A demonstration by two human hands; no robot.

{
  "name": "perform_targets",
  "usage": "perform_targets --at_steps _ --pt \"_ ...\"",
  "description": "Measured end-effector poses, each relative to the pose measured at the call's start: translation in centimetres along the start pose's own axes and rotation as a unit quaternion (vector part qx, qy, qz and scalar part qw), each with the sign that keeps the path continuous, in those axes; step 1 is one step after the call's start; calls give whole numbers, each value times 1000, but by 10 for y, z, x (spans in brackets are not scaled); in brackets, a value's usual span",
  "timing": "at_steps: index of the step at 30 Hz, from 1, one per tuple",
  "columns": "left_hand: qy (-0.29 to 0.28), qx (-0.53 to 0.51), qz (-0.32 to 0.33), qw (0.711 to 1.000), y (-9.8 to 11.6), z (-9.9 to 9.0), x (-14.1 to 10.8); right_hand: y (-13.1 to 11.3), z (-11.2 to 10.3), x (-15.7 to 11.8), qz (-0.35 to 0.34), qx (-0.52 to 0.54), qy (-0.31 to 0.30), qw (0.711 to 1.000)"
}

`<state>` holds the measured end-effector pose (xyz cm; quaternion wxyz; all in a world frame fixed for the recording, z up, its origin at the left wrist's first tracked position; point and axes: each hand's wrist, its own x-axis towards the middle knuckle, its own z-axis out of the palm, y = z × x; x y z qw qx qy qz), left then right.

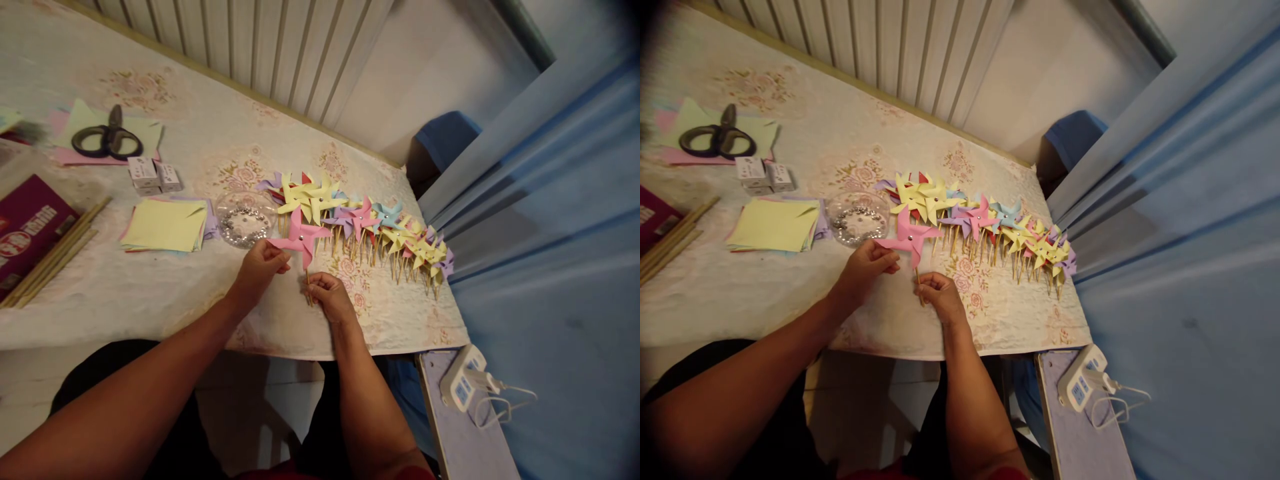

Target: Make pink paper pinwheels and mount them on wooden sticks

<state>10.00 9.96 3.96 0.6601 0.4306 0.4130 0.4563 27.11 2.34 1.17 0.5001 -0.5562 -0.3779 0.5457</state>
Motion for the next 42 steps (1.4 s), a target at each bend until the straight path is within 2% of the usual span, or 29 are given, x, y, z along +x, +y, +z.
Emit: perform_targets --at_steps 5,14,33,42 --pt "20 -1 22 1000 6 1 -1 -1 0 -1 4 5 -3 1000" --pt "43 31 90 995 3 -5 7 0 -1 0 8 -3 2 1000" --pt "50 130 105 985 -4 -8 6 -2 1 -1 10 2 8 1000" --pt "34 118 105 987 -6 -4 1 0 0 0 4 -1 5 1000"
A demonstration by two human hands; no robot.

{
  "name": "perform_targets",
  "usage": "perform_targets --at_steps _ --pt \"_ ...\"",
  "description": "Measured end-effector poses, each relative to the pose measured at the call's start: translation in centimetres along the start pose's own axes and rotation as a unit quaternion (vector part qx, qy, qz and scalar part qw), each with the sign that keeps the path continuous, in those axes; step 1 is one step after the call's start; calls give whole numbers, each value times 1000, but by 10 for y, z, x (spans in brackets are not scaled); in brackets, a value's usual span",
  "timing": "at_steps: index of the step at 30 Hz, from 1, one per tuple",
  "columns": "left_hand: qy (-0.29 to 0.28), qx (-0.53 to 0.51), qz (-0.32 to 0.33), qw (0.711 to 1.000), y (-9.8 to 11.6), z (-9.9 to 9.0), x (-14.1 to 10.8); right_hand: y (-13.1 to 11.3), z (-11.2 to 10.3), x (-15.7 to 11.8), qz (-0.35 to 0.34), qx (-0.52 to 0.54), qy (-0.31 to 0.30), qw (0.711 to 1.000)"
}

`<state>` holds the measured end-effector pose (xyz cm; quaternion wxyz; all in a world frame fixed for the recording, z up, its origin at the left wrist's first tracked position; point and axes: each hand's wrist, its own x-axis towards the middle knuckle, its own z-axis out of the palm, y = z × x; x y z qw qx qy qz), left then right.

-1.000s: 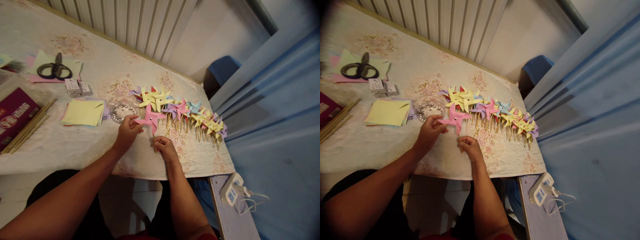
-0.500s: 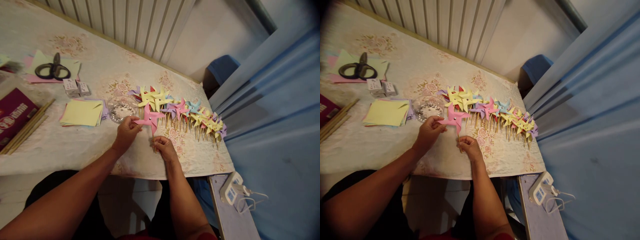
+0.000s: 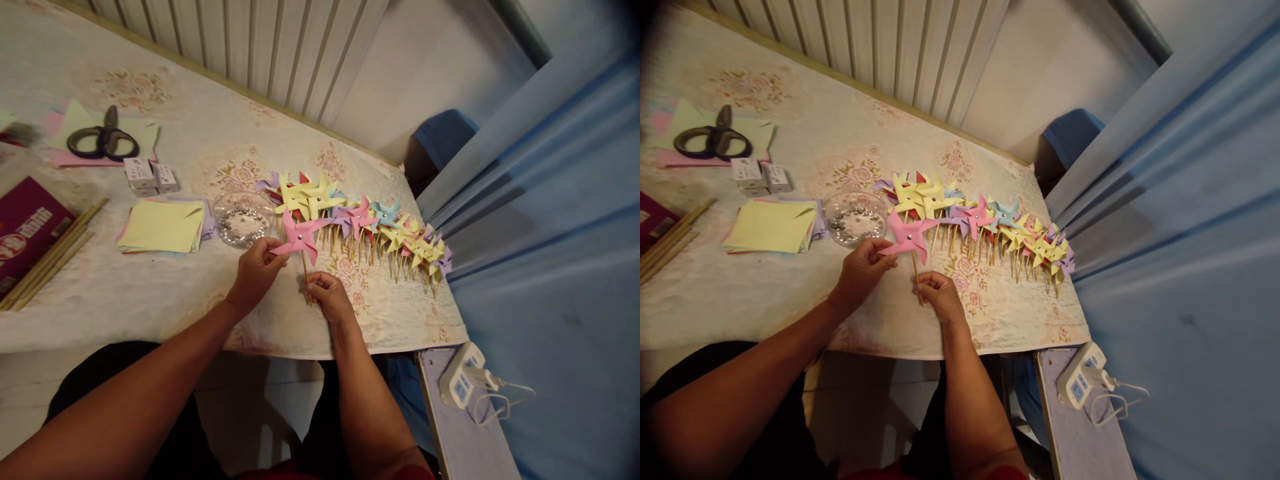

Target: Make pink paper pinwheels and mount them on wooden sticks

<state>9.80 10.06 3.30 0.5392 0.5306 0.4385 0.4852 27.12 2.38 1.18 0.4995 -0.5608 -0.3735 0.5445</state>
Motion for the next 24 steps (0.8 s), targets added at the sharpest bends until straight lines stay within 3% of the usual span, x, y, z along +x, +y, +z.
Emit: perform_targets --at_steps 24 --pt "-65 -17 11 998 -8 11 -10 1 -1 1 -4 13 4 1000"
